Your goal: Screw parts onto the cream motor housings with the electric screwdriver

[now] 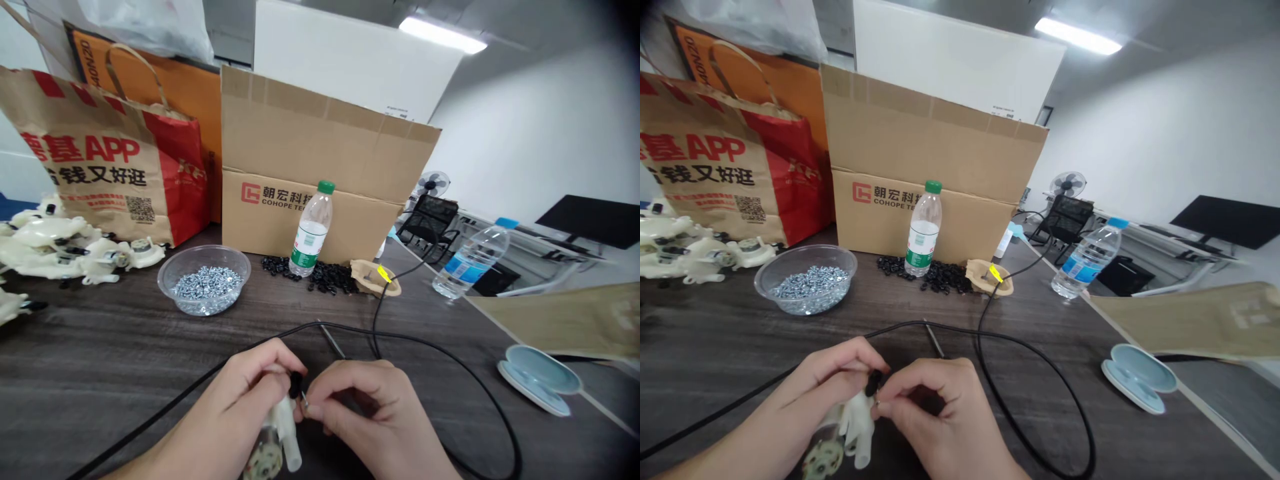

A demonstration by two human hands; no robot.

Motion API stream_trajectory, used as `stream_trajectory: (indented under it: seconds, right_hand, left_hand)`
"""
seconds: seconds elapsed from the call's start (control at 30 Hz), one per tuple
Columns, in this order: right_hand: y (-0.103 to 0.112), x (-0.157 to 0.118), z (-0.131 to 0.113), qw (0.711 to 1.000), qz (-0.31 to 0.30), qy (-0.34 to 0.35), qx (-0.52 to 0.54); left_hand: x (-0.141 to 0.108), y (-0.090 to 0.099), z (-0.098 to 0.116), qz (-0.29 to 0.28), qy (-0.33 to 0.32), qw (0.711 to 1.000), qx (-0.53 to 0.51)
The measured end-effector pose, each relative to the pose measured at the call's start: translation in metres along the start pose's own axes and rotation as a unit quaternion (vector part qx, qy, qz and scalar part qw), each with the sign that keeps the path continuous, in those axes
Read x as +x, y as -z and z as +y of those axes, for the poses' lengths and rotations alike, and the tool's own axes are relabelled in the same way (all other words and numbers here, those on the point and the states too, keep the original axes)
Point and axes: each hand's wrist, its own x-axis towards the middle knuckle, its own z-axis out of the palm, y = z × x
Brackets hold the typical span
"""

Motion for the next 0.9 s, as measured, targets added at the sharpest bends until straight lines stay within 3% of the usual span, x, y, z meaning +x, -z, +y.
stream_trajectory:
  seconds: [0.33, 0.7, 0.9]
  right_hand:
    - [-0.006, 0.0, 0.004, 0.998, -0.01, -0.048, 0.048]
    - [-0.01, -0.002, 0.008, 0.997, 0.004, -0.074, 0.002]
    - [-0.012, -0.001, 0.004, 0.994, 0.032, -0.082, 0.067]
  left_hand:
    - [-0.004, 0.0, 0.0, 0.01, -0.017, 0.998, 0.062]
    - [-0.009, -0.001, 0.009, 0.013, -0.039, 0.981, 0.191]
    - [-0.007, -0.002, 0.007, -0.01, -0.078, 0.97, 0.229]
